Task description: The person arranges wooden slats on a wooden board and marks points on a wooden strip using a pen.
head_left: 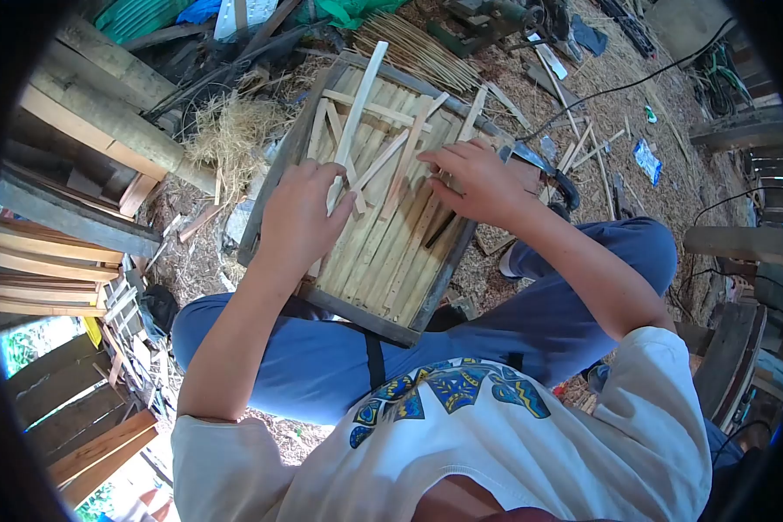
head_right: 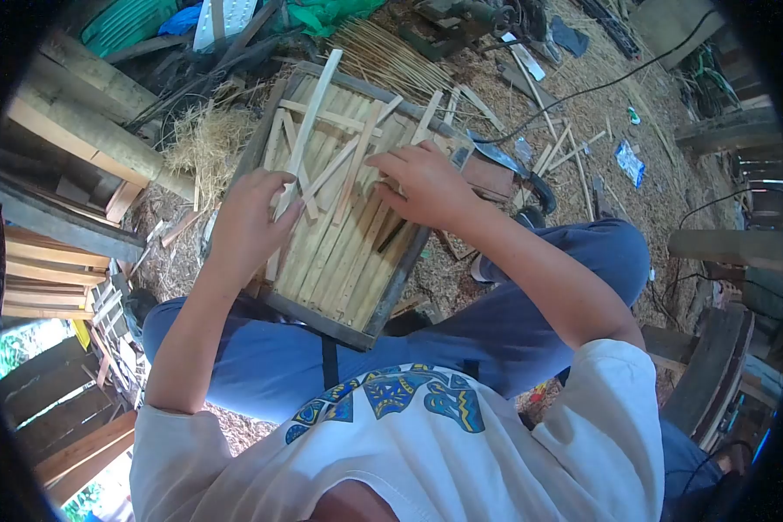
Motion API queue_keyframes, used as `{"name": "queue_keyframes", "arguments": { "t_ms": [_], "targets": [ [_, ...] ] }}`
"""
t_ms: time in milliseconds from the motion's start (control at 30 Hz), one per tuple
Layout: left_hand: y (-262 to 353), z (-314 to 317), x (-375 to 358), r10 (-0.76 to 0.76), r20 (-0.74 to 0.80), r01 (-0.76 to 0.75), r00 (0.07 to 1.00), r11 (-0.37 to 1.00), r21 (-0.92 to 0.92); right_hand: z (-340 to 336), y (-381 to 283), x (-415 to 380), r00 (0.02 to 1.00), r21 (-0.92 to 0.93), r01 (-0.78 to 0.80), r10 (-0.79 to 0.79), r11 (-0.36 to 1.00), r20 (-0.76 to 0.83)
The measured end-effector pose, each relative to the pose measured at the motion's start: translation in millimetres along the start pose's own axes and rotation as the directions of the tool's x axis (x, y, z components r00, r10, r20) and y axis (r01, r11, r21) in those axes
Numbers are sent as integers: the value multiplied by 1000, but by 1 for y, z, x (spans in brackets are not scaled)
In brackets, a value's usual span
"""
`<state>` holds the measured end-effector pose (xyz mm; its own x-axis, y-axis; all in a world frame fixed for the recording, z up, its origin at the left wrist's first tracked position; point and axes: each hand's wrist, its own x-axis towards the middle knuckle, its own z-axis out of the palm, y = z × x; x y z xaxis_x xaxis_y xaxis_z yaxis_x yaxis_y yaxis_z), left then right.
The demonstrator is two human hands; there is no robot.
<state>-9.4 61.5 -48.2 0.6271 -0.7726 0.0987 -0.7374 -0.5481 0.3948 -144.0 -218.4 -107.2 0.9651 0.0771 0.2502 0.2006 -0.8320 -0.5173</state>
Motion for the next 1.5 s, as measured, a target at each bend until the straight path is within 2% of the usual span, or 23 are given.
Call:
{"name": "queue_keyframes", "arguments": {
  "t_ms": [67,167,267,367,467,567,667,767,967,1067,1167,1267,1367,1500],
  "targets": [
    [3,2,4,41,33,-41,999,999,-16,-2,4,-4,1000,2,-6,6,1000,-26],
    [10,7,7,21,75,-17,997,998,-57,-7,6,-9,999,-16,-46,45,999,-20],
    [13,10,12,43,117,-41,992,999,-23,-11,5,-10,999,-61,-42,41,997,-18],
    [11,16,13,5,158,-2,987,1000,-19,-12,2,-10,1000,-78,-14,14,997,7],
    [9,18,14,11,177,-6,984,1000,-27,-7,4,-11,998,-73,-7,12,997,61],
    [6,24,13,-8,135,13,991,999,-34,-4,5,-11,999,-89,13,-10,996,38],
    [7,21,14,-33,155,40,987,998,-40,-8,3,-9,998,-130,-32,40,991,54],
    [0,26,14,-12,158,17,987,999,-31,-8,8,-9,996,-136,-86,85,987,-9],
    [-4,27,12,16,114,-4,993,995,-103,-15,21,-5,978,-163,-208,203,965,-43],
    [-6,26,11,31,89,-18,996,989,-149,-15,19,-6,984,-156,-175,176,972,-3],
    [-6,26,10,17,87,-5,996,991,-135,-13,14,-6,966,-98,-238,246,966,83],
    [-8,26,8,23,52,-15,998,990,-137,-7,18,-6,976,-129,-204,211,970,48],
    [-10,21,7,9,-34,-16,999,974,-228,-14,10,-1,963,-78,-259,263,963,59],
    [-22,-17,7,-134,-158,121,978,989,-89,-12,11,3,975,-75,-223,224,972,4]
  ]
}}
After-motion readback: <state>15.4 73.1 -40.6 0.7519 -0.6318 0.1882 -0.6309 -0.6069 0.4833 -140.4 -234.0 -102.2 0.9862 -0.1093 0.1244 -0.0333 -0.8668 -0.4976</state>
